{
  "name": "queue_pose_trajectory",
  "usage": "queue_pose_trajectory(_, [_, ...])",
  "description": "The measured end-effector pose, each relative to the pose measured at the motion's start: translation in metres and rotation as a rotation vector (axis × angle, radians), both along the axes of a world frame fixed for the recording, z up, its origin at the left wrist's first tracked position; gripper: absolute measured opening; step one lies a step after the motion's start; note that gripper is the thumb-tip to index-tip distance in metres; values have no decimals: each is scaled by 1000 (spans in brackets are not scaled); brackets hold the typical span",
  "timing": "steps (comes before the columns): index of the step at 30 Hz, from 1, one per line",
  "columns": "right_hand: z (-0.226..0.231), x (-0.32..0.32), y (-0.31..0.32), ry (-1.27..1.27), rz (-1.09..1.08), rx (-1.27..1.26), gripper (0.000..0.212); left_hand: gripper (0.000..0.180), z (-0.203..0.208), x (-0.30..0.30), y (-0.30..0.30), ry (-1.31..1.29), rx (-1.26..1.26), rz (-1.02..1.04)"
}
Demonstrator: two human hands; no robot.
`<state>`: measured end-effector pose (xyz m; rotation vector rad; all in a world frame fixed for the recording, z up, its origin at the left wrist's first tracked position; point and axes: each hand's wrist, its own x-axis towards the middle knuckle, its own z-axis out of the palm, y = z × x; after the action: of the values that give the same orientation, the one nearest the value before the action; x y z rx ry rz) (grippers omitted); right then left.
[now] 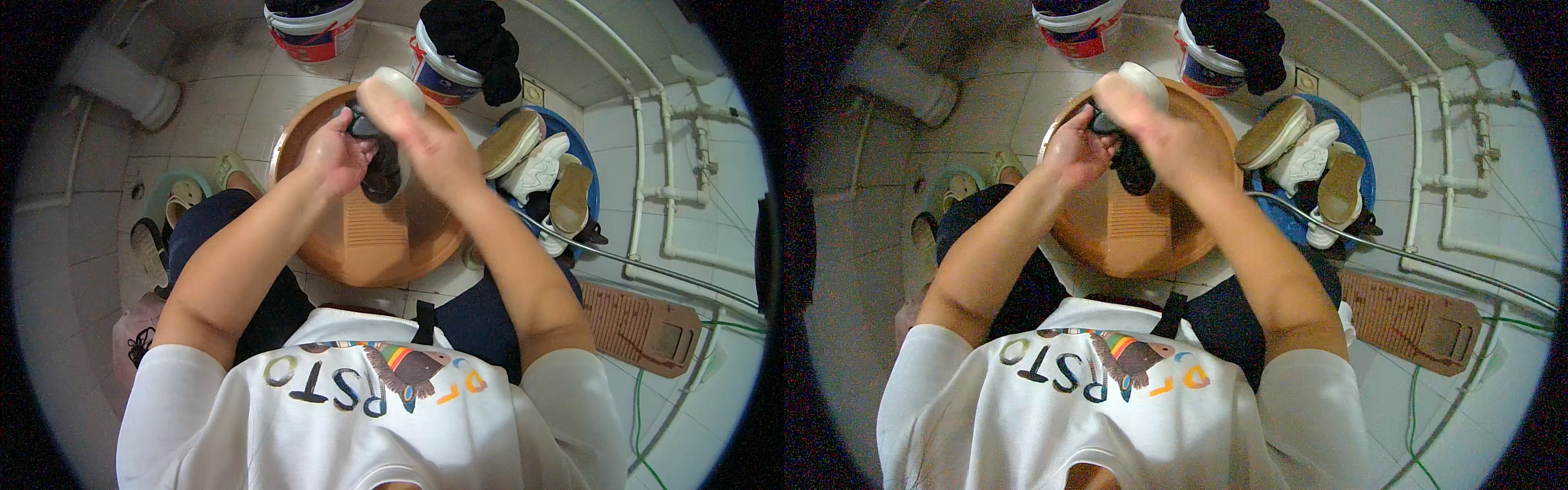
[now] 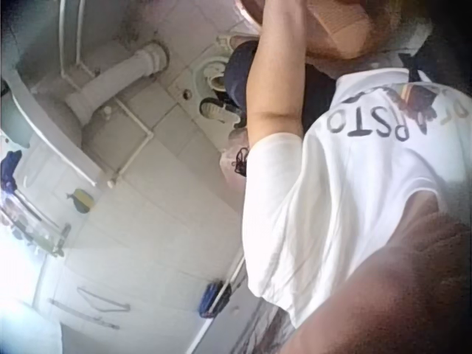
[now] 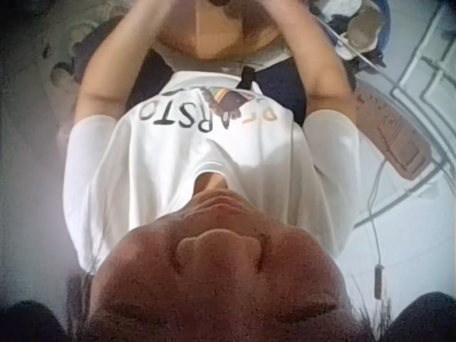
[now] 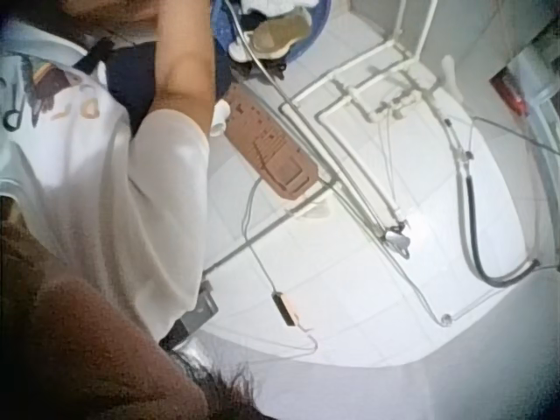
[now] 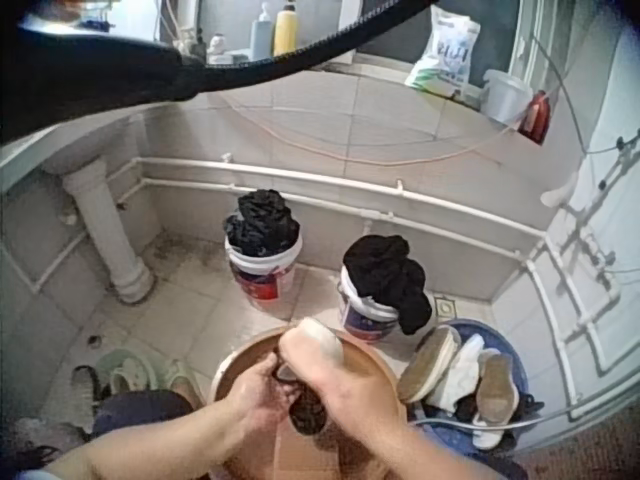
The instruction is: The person scrubs a black and white sneaker with a brush in a basin of water. They repeatedly scrub the sole, sides, and upper of the shoe, rinsing it in the water and inspecting the surface throughout the process.
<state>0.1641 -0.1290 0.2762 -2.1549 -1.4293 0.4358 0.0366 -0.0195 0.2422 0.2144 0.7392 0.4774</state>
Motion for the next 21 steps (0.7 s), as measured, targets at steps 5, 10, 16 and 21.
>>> queue_pose_trajectory(5, [1, -10, -6, 8, -5, 49, 43, 33, 27, 6, -7, 62, 60, -35])
queue_pose_trajectory(10, [1, 16, 1, -4, -12, 18, 45, 29, 1, 7, -8, 27, -9, -67])
queue_pose_trajectory(16, [13, -21, -5, -37, 87, -121, 43, 31, 9, 7, -7, 39, 76, -28])
queue_pose_trajectory(21, [-2, 20, 3, -56, -65, -45, 43, 32, -3, 7, -8, 96, 9, -175])
